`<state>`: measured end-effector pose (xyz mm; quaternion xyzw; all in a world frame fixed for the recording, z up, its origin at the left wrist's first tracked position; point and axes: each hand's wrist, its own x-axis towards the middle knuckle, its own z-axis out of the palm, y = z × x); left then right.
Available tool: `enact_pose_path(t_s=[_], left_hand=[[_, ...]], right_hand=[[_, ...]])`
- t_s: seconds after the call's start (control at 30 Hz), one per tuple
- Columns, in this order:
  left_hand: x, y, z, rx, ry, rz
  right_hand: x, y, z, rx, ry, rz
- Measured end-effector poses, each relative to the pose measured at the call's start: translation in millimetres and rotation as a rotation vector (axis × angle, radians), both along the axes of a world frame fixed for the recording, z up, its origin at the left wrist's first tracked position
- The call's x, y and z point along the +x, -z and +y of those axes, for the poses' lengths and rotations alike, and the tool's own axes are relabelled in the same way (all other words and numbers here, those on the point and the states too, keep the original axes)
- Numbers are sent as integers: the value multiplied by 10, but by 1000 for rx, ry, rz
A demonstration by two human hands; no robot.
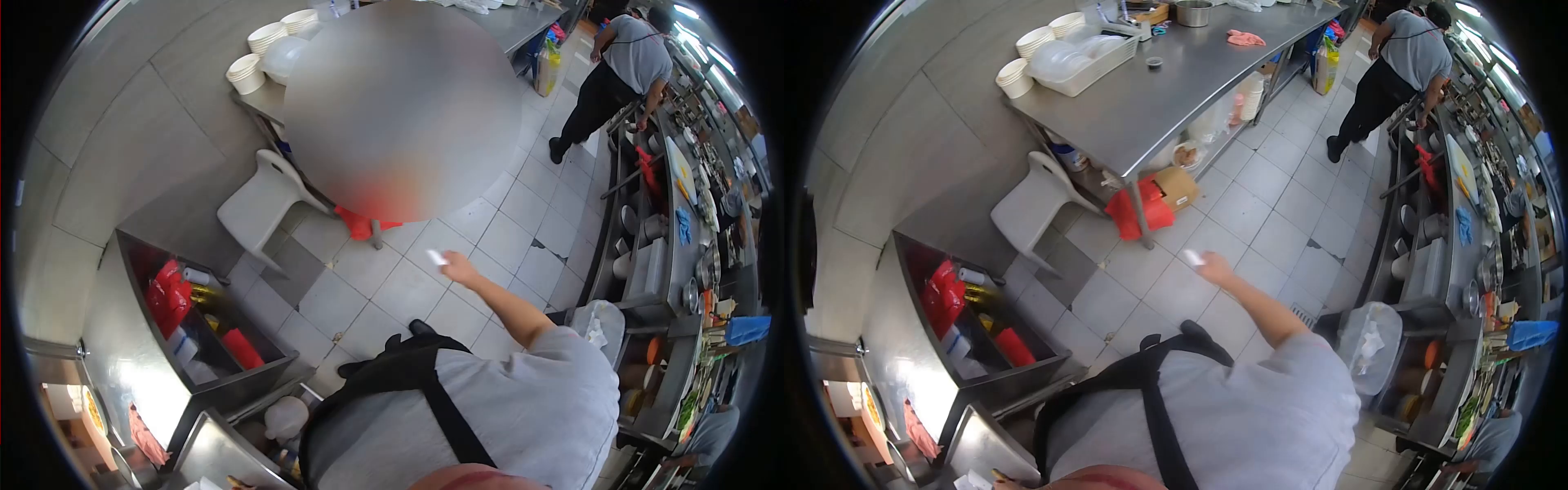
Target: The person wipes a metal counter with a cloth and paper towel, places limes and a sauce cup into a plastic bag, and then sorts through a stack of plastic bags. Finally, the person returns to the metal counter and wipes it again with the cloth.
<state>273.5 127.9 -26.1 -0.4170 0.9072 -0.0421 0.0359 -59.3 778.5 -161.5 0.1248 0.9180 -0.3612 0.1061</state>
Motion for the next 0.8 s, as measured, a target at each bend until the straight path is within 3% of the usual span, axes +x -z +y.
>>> enact_pose_path(t_s=[0.1, 0.13, 0.17, 0.2, 0.23, 0.27, 0.3, 0.33, 0.4, 0.43, 0.5, 0.53, 0.57, 0.6, 0.63, 0.67, 0.73, 0.77, 0.8], left_hand=[[143, 261, -105, -102, -115, 77], [200, 330, -149, -134, -156, 93], [255, 389, -205, -157, -193, 110], [294, 411, -224, -171, -235, 121], [295, 403, -208, -185, -283, 131], [302, 412, -178, -199, -339, 126], [279, 403, -122, -225, -418, 113], [104, 320, 33, -250, -496, 102], [-228, 207, 468, -568, -403, -7], [-283, 287, 440, -580, -352, 2], [-400, 451, 327, -464, -252, 90], [-924, 61, 768, -296, -242, -186], [-1101, 134, 883, -103, -552, 298], [-1412, -72, 1342, -105, -674, 108], [-1443, -7, 1418, -223, -639, -21], [-1378, 146, 1394, -404, -544, -15], [-1395, 136, 1470, -464, -493, -27], [-1436, 154, 1455, -453, -486, -37], [-1469, 127, 1449, -428, -514, -54]], right_hand=[[717, 468, 1543, 365, 241, 79], [994, 369, 1956, 569, 208, 40], [1242, 212, 2392, 540, 308, -225], [1507, 148, 2802, 678, 288, -434], [1710, -363, 2824, 638, 563, -498], [2146, -204, 3245, 793, 597, -467], [2253, -674, 3143, 768, 728, -629], [2443, -696, 3274, 912, 758, -713], [2564, -675, 3484, 776, 940, -792], [2640, -494, 3648, 719, 1026, -760], [2725, 287, 4179, 589, 755, -900], [2706, 541, 4126, 604, 598, -678], [2519, 811, 3994, 635, 466, -617], [2258, 1088, 3783, 668, 327, -550], [1907, 1298, 3502, 701, 196, -485], [1554, 1499, 3163, 581, 325, -677], [1001, 2449, 2822, 662, -336, -196], [612, 2066, 2184, 303, 40, -270], [226, 1574, 1659, 147, -78, -362]])
